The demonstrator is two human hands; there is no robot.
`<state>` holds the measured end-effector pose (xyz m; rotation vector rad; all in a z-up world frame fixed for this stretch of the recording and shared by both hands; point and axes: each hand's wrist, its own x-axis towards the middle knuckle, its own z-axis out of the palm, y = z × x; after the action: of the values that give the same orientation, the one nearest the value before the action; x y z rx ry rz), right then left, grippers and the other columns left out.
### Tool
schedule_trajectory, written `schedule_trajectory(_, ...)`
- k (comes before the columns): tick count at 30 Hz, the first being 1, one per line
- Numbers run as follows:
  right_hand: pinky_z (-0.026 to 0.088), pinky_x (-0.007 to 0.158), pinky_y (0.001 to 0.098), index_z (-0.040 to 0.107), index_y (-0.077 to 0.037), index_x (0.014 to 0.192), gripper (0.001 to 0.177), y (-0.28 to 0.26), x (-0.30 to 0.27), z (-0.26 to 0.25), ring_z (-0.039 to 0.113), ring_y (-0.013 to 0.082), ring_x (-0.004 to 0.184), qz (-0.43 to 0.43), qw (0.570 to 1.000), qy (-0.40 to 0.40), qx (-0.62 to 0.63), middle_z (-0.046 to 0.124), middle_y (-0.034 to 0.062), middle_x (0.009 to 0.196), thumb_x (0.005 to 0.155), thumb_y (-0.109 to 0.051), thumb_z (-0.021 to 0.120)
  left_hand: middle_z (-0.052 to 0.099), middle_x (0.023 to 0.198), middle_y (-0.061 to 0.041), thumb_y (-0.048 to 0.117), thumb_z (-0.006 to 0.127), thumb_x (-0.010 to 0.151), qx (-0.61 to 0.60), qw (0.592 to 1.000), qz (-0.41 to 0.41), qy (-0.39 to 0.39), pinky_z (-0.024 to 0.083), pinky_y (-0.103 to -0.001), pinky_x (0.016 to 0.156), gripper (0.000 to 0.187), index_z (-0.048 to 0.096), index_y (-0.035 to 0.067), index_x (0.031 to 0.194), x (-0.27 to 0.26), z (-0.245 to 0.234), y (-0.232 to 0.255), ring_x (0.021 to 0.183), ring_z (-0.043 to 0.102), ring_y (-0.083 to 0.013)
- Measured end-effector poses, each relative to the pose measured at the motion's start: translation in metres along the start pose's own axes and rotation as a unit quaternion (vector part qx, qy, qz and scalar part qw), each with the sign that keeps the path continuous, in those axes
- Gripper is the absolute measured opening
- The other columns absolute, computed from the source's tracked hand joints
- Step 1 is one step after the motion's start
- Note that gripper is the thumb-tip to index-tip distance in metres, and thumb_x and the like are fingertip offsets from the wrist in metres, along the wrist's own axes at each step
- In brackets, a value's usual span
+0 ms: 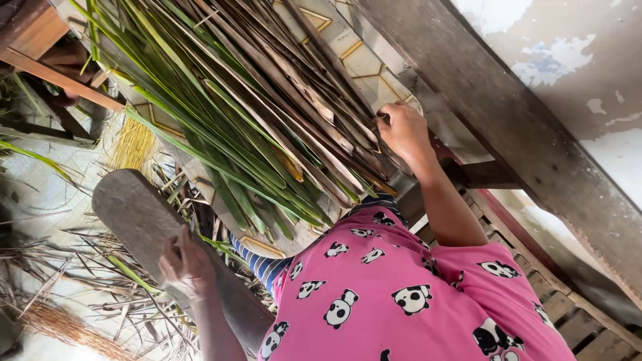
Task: Stripping the leafy part from palm fronds to collect the midrib sticks using a small knife
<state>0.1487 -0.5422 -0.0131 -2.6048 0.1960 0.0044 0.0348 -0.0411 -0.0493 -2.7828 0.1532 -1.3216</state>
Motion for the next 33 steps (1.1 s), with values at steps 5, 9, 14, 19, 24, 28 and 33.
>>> schedule_trajectory(5, 0.051, 0.069, 0.0319, 0.071, -0.004, 0.104, 0.016, -0.018, -0.001, -0.010, 0.057, 0.0166, 0.061, -0.085, 0.984, 0.082, 0.131, 0.059, 0.0084, 0.086, 0.093, -0.015, 0.068, 0.065, 0.105, -0.016, 0.002, 0.064, 0.102, -0.052, 0.998, 0.004, -0.018, 0.052, -0.039, 0.065, 0.022, 0.069, 0.012, 0.121, -0.008, -0.006, 0.008, 0.080, 0.060, -0.0263)
schedule_trajectory(9, 0.055, 0.068, 0.0388, 0.074, -0.014, 0.099, 0.017, -0.049, -0.001, -0.010, 0.067, 0.0273, 0.075, -0.127, 0.975, 0.123, 0.133, 0.061, 0.0107, 0.079, 0.082, -0.015, 0.076, 0.062, 0.094, -0.015, 0.007, 0.055, 0.100, -0.065, 0.996, 0.059, 0.028, 0.047, -0.036, 0.061, 0.025, 0.076, 0.009, 0.113, 0.016, -0.012, 0.012, 0.065, 0.055, -0.0263)
schedule_trajectory(14, 0.047, 0.092, 0.0551, 0.051, -0.014, 0.136, 0.049, -0.064, 0.000, -0.012, 0.059, 0.0440, 0.111, -0.063, 0.992, -0.076, 0.074, 0.058, 0.0252, 0.120, 0.092, -0.025, 0.066, 0.061, 0.093, -0.015, 0.005, 0.056, 0.099, -0.070, 0.996, 0.049, 0.030, 0.046, -0.036, 0.060, 0.024, 0.076, 0.008, 0.112, 0.007, -0.005, 0.006, 0.064, 0.053, -0.0258)
schedule_trajectory(19, 0.053, 0.086, 0.0522, 0.059, -0.010, 0.129, 0.042, -0.080, -0.010, -0.046, 0.062, 0.0455, 0.105, -0.045, 0.985, -0.062, 0.157, 0.064, 0.0283, 0.109, 0.088, -0.004, 0.064, 0.061, 0.092, -0.015, 0.004, 0.057, 0.098, -0.069, 0.996, 0.052, 0.028, 0.046, -0.036, 0.060, 0.023, 0.077, 0.007, 0.111, 0.016, -0.010, 0.011, 0.063, 0.053, -0.0254)
schedule_trajectory(24, 0.054, 0.083, 0.0515, 0.061, -0.014, 0.130, 0.039, -0.076, -0.002, -0.067, 0.064, 0.0451, 0.101, 0.001, 0.977, -0.088, 0.194, 0.064, 0.0289, 0.107, 0.092, -0.005, 0.057, 0.061, 0.091, -0.014, 0.003, 0.059, 0.097, -0.068, 0.996, 0.051, 0.028, 0.046, -0.036, 0.060, 0.022, 0.077, 0.008, 0.110, 0.016, -0.010, 0.011, 0.063, 0.052, -0.0255)
schedule_trajectory(28, 0.057, 0.062, 0.0379, 0.048, -0.001, 0.138, 0.042, -0.058, 0.000, -0.069, 0.067, 0.0335, 0.079, 0.022, 0.949, -0.149, 0.276, 0.056, 0.0346, 0.112, 0.096, 0.003, 0.047, 0.061, 0.091, -0.014, 0.005, 0.060, 0.098, -0.066, 0.996, 0.049, 0.028, 0.045, -0.036, 0.060, 0.020, 0.077, 0.008, 0.108, 0.018, -0.011, 0.012, 0.063, 0.053, -0.0253)
schedule_trajectory(33, 0.055, 0.052, 0.0313, 0.038, 0.008, 0.143, 0.048, -0.057, -0.014, -0.076, 0.063, 0.0257, 0.064, 0.017, 0.949, -0.182, 0.257, 0.057, 0.0328, 0.103, 0.096, 0.005, 0.047, 0.061, 0.092, -0.013, 0.005, 0.061, 0.097, -0.060, 0.997, 0.038, 0.023, 0.045, -0.035, 0.060, 0.021, 0.077, 0.009, 0.109, 0.018, -0.012, 0.013, 0.064, 0.053, -0.0247)
